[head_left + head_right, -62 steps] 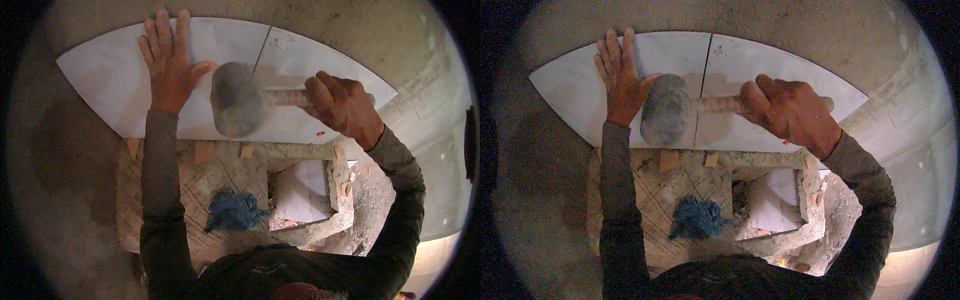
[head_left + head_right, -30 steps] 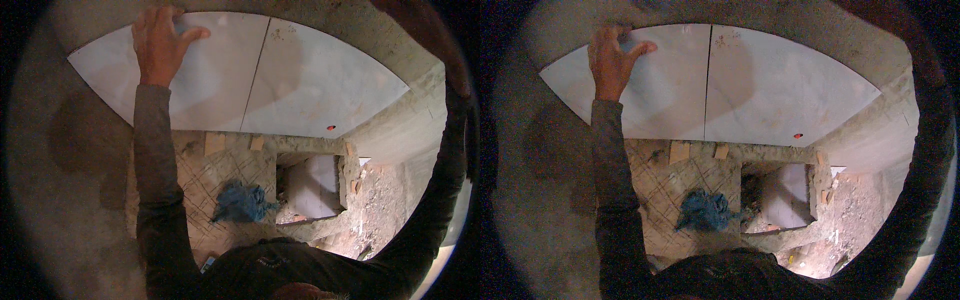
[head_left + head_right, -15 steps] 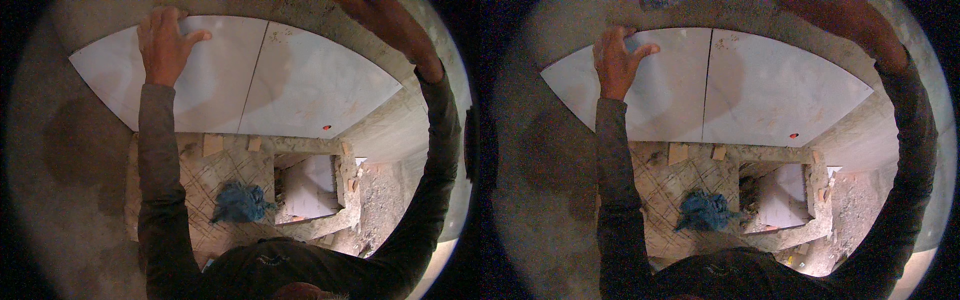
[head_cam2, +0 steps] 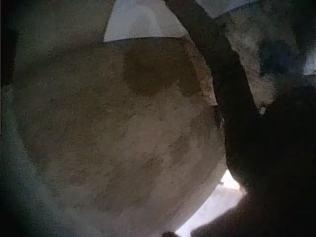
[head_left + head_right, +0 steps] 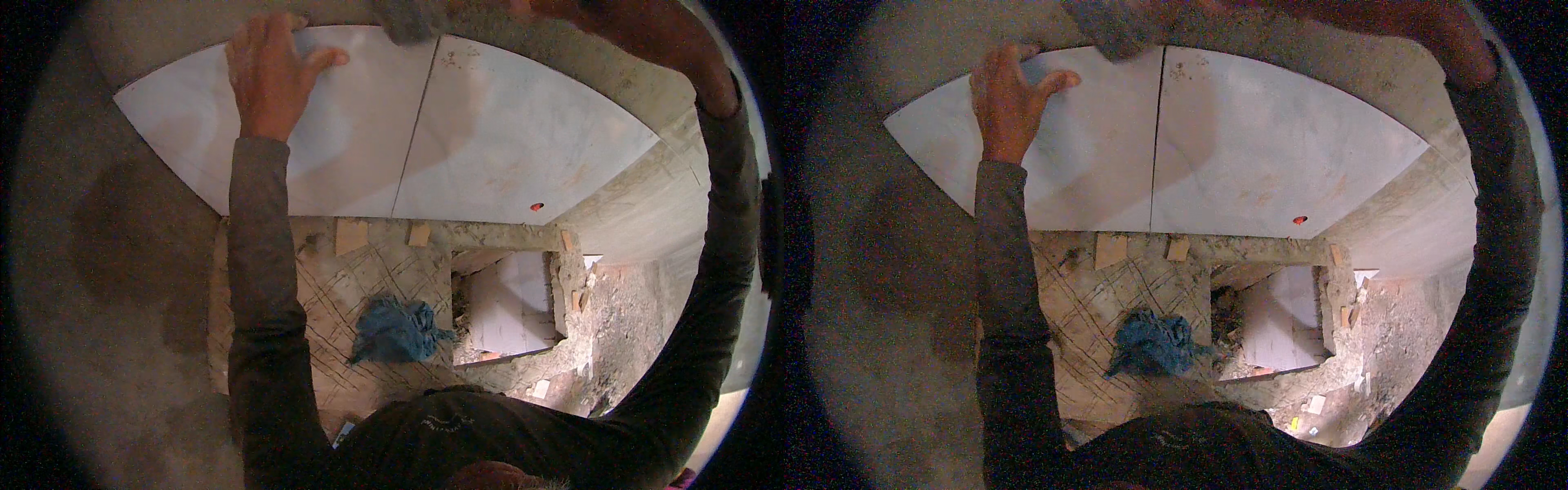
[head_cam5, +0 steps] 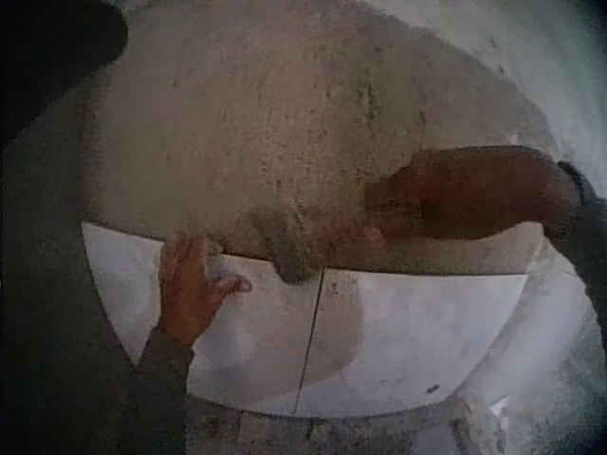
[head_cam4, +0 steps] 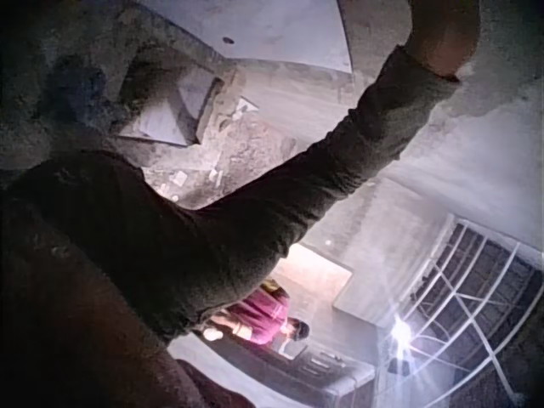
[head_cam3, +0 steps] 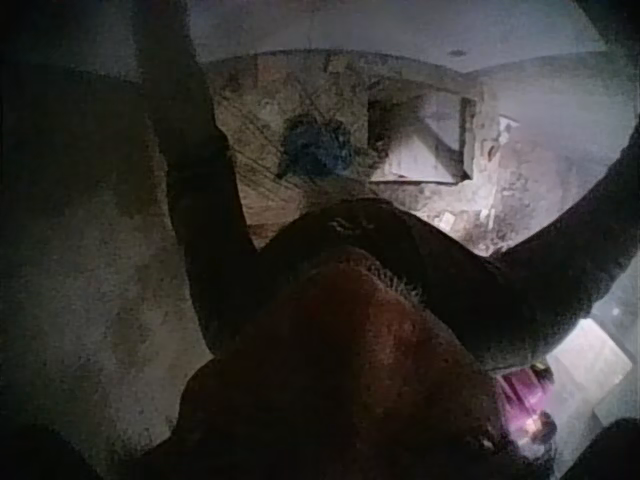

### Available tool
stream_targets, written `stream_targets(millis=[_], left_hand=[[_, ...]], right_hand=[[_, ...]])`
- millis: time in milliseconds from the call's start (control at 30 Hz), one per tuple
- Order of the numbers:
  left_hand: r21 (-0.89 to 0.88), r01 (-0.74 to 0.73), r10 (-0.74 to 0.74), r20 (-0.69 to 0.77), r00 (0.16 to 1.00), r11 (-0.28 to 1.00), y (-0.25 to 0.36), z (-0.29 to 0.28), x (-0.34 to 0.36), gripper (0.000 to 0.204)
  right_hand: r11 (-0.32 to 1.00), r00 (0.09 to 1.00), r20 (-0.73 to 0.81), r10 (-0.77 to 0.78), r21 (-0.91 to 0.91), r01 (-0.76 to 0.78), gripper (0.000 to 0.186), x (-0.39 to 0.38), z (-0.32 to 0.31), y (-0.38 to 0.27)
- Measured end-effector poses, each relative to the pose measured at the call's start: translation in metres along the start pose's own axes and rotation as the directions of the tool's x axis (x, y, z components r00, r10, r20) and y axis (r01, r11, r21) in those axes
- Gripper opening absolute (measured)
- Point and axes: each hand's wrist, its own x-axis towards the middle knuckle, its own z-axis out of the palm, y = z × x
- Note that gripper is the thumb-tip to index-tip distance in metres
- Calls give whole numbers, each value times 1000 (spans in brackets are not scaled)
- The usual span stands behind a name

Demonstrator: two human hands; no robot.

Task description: The person places white tiles against a wall, striking them with a mallet to set them in place, measures the wall with a tape measure, and applies mortar with a trowel.

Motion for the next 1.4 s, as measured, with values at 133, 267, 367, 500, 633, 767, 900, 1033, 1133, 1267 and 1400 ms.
stream_targets(millis=[133, 267, 367, 500, 633, 767, 900, 1033, 1133, 1267, 1400], left_hand=[[2, -38, 38, -26, 999, 999, -4, 1, 0, 65], [61, 1, -1, -11, 1000, 998, 1, -5, 0, 65], [7, -58, 58, -70, 996, 998, 0, 2, 1, 66], [64, -57, 60, -33, 998, 996, -11, -8, -3, 67], [31, -36, 37, -40, 999, 999, 3, -5, 1, 64], [36, -51, 53, -49, 997, 998, 2, -2, 2, 64], [14, -53, 54, -19, 998, 998, 5, -10, 2, 62], [-85, -70, 66, -42, 997, 994, 16, 6, 4, 62], [90, -106, 118, -152, 981, 990, 2, 3, -14, 63], [222, -181, 231, -224, 947, 958, -2, -1, -25, 62], [53, -102, 96, 114, 989, 993, -17, -24, 9, 51]], right_hand=[[998, 971, -237, -37, 33, 46, 62, 17, 35, 32], [996, 977, -202, -73, -66, 60, 62, 5, 21, 12], [999, 959, -279, 43, 37, -34, 61, -5, 5, 6], [996, 883, -463, -75, -86, 39, 58, 24, 62, 20], [989, 966, -217, -138, 20, 146, 51, 7, 11, 27], [932, 814, -457, -358, -228, 282, 47, 19, 45, 38], [969, 928, -283, -244, -40, 242, 45, 29, 45, 48], [939, 947, -297, 125, 343, -17, 44, -34, 14, 30], [682, 769, -454, 451, 730, 31, 48, -56, 96, 45], [665, 788, -300, 538, 726, -177, 55, -144, 156, 60], [471, 767, -76, 637, 826, -310, 55, -216, 208, 52]])
